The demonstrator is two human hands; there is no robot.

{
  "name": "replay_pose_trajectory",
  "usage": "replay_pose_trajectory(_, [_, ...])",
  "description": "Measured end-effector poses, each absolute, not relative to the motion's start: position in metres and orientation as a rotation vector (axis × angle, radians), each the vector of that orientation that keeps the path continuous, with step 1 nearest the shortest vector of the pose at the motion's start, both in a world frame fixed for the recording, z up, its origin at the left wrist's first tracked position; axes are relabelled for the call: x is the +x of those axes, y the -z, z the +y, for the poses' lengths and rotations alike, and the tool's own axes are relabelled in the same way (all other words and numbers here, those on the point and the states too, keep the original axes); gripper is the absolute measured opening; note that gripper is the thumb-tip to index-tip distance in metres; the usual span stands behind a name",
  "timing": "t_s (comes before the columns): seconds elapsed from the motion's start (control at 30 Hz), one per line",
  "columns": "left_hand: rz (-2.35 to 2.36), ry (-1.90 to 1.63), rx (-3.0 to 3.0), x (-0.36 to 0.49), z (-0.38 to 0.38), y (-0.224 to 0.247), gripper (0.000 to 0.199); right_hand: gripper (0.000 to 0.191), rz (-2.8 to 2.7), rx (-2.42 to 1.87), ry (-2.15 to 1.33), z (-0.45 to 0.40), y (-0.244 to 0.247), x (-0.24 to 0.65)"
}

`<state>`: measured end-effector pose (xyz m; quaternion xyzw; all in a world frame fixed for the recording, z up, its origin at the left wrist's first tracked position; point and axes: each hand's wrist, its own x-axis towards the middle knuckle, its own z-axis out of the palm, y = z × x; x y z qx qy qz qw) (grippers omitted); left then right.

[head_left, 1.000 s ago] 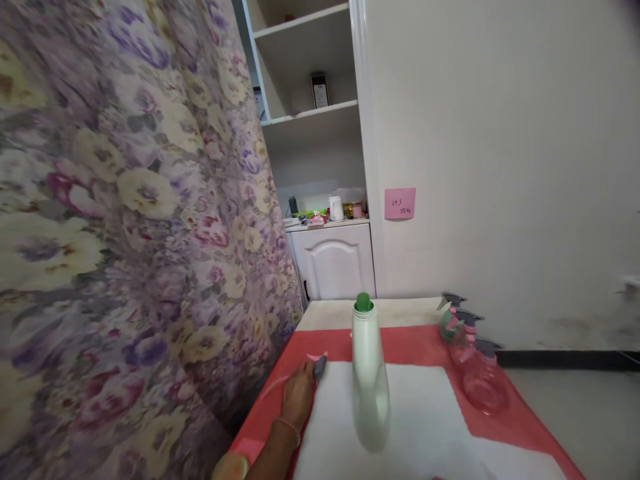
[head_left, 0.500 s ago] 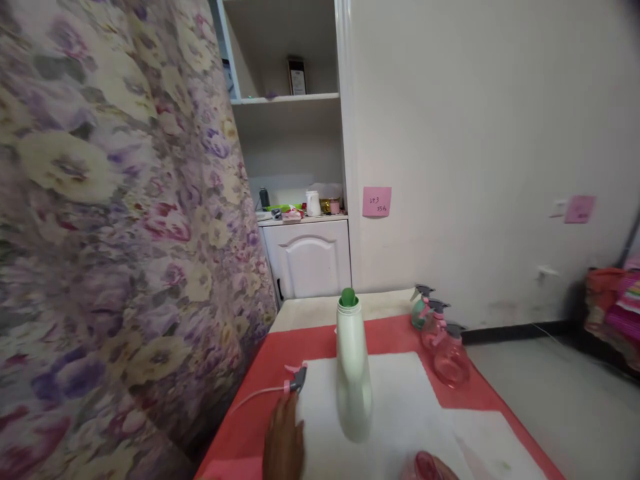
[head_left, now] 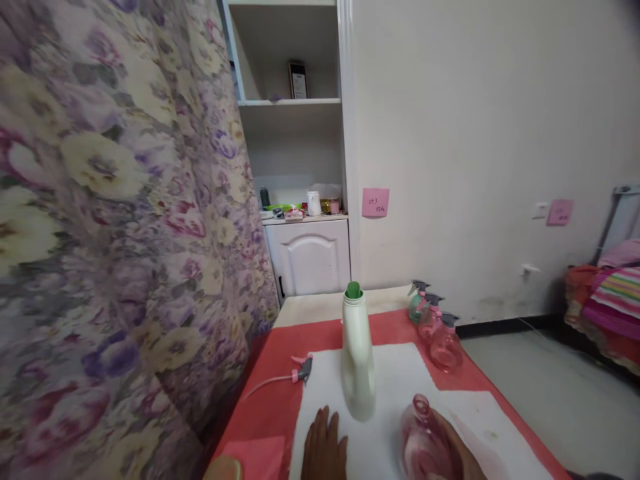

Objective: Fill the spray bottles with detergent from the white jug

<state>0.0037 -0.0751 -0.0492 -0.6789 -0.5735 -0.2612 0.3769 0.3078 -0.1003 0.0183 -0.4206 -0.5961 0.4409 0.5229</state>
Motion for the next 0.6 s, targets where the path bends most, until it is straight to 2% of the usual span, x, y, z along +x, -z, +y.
replay_pose_trajectory(0.1, [-1.475,0.664,-1.732,0.006,-0.08,0.048,0.031,0.076,-1.58,-1.035,-0.923,-0.086,-0.015,0.315])
replay_pose_trajectory(0.27, [-1.571,0.712,-1.75,0.013,-0.085,0.048,0.032,0.07,-1.531,-1.056,-0.765,-0.078,-0.01,0.3])
replay_pose_trajectory(0.4, [-1.702,0.831,-1.722,0.021,-0.089,0.046,0.031,0.069,-1.541,-1.068,-0.761,-0.085,-0.012,0.284])
replay_pose_trajectory(0.6, [-1.739,0.813,-1.743,0.023,-0.092,0.049,0.031,0.071,-1.508,-1.095,-0.806,-0.093,-0.008,0.282])
